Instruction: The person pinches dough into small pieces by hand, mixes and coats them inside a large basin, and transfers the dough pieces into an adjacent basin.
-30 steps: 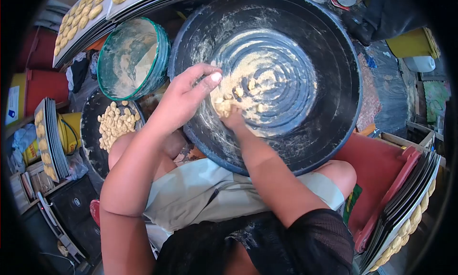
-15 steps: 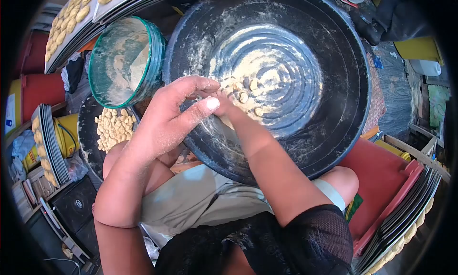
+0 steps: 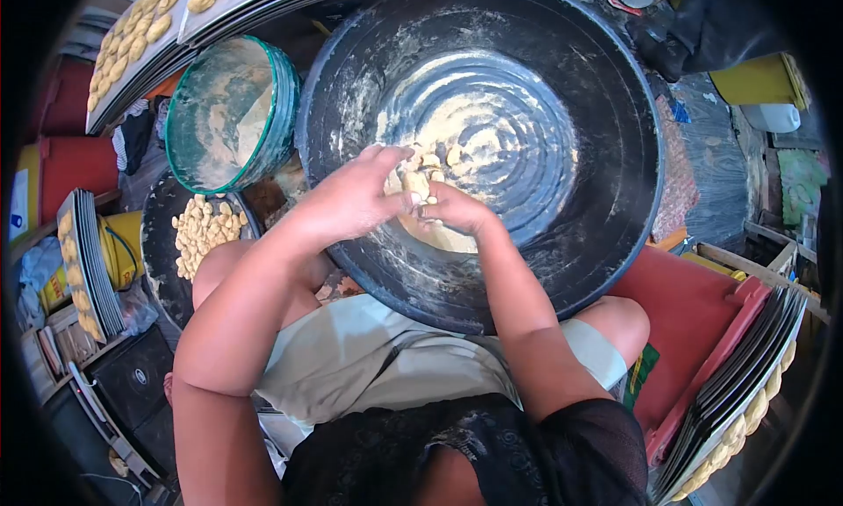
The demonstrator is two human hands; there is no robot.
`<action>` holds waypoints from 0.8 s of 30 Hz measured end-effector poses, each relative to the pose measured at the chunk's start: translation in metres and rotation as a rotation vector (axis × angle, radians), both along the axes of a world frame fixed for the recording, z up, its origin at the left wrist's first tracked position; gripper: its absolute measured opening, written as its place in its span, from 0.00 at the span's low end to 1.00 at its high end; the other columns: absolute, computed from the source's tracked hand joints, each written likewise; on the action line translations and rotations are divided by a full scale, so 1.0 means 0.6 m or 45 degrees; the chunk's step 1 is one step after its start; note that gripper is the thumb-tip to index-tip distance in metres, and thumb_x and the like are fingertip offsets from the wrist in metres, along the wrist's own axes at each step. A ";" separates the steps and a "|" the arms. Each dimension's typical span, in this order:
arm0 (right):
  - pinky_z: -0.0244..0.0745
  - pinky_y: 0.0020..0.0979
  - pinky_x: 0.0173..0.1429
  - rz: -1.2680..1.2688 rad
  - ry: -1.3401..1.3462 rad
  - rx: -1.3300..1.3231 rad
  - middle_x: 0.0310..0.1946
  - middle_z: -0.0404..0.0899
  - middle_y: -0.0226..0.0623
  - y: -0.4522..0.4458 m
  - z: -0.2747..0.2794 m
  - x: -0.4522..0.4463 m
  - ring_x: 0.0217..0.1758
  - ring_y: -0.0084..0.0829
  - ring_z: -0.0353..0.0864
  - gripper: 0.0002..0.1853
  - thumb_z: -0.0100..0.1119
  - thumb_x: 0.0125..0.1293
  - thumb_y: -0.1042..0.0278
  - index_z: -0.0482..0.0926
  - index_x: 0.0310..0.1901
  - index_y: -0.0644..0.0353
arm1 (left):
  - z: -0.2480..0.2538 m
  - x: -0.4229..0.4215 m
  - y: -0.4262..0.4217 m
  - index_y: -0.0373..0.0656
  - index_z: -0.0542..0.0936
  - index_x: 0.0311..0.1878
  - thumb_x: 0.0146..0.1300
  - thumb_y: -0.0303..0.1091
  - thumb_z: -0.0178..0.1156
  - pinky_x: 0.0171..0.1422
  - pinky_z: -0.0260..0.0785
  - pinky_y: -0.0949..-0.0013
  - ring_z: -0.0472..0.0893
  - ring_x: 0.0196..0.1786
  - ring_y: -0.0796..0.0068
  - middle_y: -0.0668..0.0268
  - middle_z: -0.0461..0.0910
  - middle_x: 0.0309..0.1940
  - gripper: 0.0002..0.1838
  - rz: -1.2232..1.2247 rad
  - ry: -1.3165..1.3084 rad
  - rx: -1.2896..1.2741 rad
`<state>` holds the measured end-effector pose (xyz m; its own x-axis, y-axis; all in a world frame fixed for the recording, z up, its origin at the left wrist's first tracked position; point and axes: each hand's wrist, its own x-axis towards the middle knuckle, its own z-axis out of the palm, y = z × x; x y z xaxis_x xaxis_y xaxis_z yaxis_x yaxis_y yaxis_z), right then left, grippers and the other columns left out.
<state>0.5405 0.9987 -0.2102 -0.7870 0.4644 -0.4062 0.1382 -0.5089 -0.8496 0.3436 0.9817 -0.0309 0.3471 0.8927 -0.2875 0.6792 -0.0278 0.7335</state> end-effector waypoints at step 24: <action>0.69 0.18 0.31 -1.023 0.238 0.309 0.37 0.77 0.28 0.020 0.223 0.026 0.32 0.16 0.75 0.13 0.52 0.71 0.62 0.75 0.52 0.59 | 0.022 0.020 0.050 0.40 0.67 0.60 0.58 0.29 0.57 0.41 0.75 0.70 0.80 0.42 0.72 0.55 0.76 0.51 0.25 0.177 -0.516 -0.119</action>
